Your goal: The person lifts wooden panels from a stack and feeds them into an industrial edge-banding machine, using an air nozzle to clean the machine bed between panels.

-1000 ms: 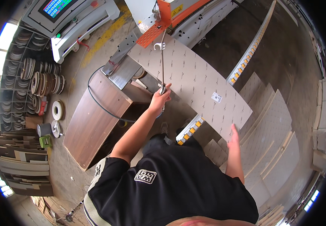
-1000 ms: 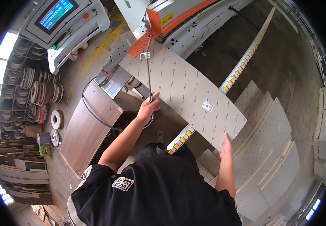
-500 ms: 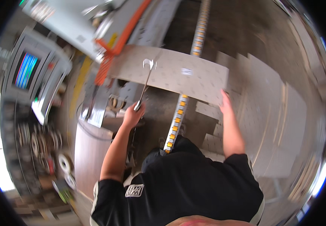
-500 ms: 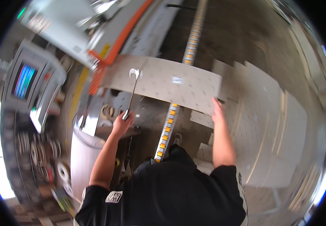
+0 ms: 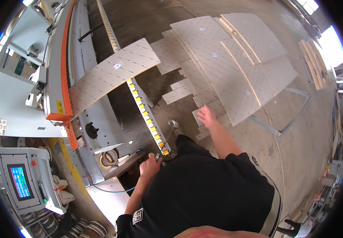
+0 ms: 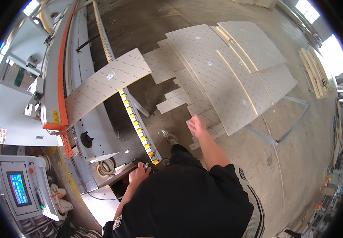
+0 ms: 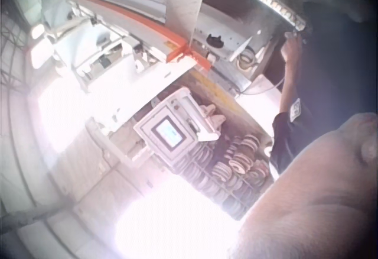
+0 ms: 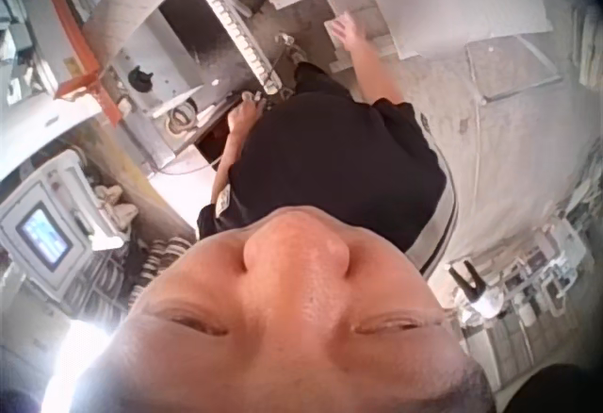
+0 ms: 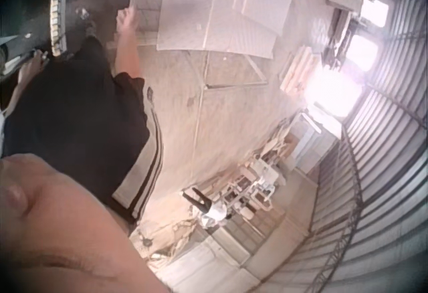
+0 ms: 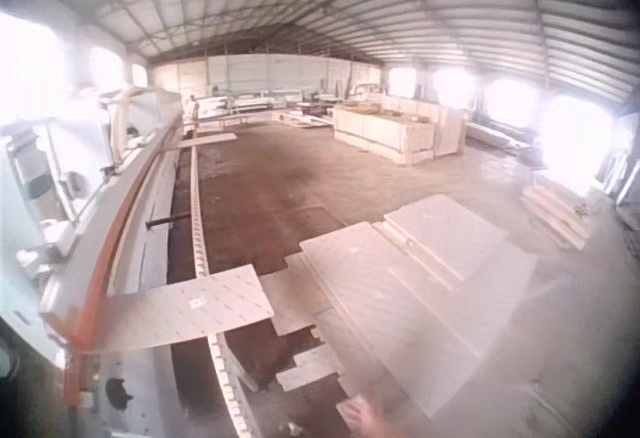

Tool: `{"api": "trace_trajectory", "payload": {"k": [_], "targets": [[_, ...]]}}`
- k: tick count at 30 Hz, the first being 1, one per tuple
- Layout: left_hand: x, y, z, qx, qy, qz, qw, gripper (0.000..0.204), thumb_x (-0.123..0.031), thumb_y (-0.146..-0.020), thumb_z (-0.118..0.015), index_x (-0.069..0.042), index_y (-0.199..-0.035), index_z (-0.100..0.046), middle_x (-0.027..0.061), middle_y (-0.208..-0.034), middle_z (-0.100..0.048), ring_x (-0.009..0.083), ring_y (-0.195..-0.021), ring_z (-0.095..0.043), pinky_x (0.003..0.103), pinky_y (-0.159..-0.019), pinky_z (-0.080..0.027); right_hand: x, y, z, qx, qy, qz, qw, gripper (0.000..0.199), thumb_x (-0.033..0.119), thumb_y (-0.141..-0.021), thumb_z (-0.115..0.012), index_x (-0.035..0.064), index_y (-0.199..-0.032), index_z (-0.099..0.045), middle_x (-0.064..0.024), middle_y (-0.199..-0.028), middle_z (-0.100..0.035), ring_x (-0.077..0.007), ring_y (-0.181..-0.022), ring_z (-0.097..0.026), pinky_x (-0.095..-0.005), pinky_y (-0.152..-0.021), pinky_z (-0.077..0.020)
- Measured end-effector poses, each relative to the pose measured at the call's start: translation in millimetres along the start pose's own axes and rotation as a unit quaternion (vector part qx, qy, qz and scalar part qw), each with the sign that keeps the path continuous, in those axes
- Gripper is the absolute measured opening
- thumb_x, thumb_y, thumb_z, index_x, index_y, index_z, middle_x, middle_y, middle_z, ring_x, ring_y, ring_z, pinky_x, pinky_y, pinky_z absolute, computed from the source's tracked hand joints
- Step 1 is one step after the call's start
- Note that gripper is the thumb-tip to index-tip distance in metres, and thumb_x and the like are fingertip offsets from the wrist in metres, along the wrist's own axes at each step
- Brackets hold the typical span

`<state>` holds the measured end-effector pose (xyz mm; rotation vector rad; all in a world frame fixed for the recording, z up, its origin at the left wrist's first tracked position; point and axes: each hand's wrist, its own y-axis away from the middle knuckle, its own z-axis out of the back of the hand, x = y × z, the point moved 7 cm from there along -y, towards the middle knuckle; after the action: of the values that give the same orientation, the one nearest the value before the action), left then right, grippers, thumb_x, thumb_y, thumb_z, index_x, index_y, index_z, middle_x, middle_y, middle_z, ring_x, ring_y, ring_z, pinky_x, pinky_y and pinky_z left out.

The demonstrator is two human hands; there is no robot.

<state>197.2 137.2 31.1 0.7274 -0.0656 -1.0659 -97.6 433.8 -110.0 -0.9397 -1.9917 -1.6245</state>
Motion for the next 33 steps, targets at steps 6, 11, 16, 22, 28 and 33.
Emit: {"api": "trace_trajectory", "payload": {"k": [6,11,16,22,28,33], "targets": [[-46,4,-20,0.028,-0.031,-0.126,0.991,0.050,-0.054,-0.100,-0.051,-0.005,-0.109,-0.053,0.0238,-0.088,-0.072,0.0445,-0.088,-0.070,0.055,-0.078,-0.054,-21,97,9,0.069,0.020,-0.018,0.997,0.077,0.062,-0.099,-0.050,0.0005,-0.145,-0.046,-0.0123,-0.140,-0.060,-0.0235,-0.120,-0.061,-0.0415,-0.094,-0.0509],[-61,9,-56,0.083,-0.030,-0.177,0.980,0.051,-0.060,-0.098,-0.051,-0.010,-0.109,-0.053,0.0223,-0.090,-0.072,0.0441,-0.088,-0.070,0.056,-0.077,-0.053,-20,131,8,0.086,-0.051,0.012,0.995,0.055,0.059,-0.102,-0.048,0.0095,-0.123,-0.059,-0.0055,-0.113,-0.071,-0.0161,-0.096,-0.066,-0.0350,-0.087,-0.0515],[-85,4,-60,0.080,-0.017,-0.209,0.974,0.050,-0.058,-0.098,-0.054,-0.008,-0.107,-0.055,0.0231,-0.090,-0.071,0.0424,-0.089,-0.069,0.052,-0.076,-0.052,-24,162,-5,0.139,-0.029,0.045,0.989,0.036,0.045,-0.104,-0.054,0.0115,-0.103,-0.067,-0.0023,-0.095,-0.073,-0.0115,-0.084,-0.067,-0.0300,-0.077,-0.0525],[-106,-1,-67,0.142,0.204,-0.248,0.936,0.040,-0.043,-0.099,-0.058,-0.004,-0.105,-0.062,0.0203,-0.091,-0.068,0.0373,-0.089,-0.066,0.043,-0.078,-0.049,-15,193,-8,0.214,0.049,0.036,0.975,0.036,0.044,-0.103,-0.057,0.0105,-0.111,-0.066,-0.0052,-0.100,-0.073,-0.0111,-0.082,-0.068,-0.0271,-0.075,-0.0543],[-99,27,-57,0.150,0.179,-0.274,0.933,0.043,-0.045,-0.099,-0.059,-0.003,-0.104,-0.062,0.0213,-0.093,-0.069,0.0409,-0.094,-0.066,0.046,-0.082,-0.050,9,129,71,0.037,-0.127,0.103,0.986,0.034,0.045,-0.104,-0.056,0.0113,-0.106,-0.063,-0.0028,-0.088,-0.069,-0.0106,-0.066,-0.059,-0.0285,-0.064,-0.0520],[-64,38,-54,0.111,0.165,-0.196,0.960,0.052,-0.054,-0.098,-0.056,-0.004,-0.109,-0.062,0.0226,-0.097,-0.070,0.0436,-0.096,-0.066,0.048,-0.082,-0.050,-6,132,5,0.123,-0.120,0.070,0.983,0.025,0.036,-0.104,-0.058,0.0117,-0.106,-0.065,0.0006,-0.085,-0.065,-0.0088,-0.071,-0.057,-0.0271,-0.068,-0.0505]]}}
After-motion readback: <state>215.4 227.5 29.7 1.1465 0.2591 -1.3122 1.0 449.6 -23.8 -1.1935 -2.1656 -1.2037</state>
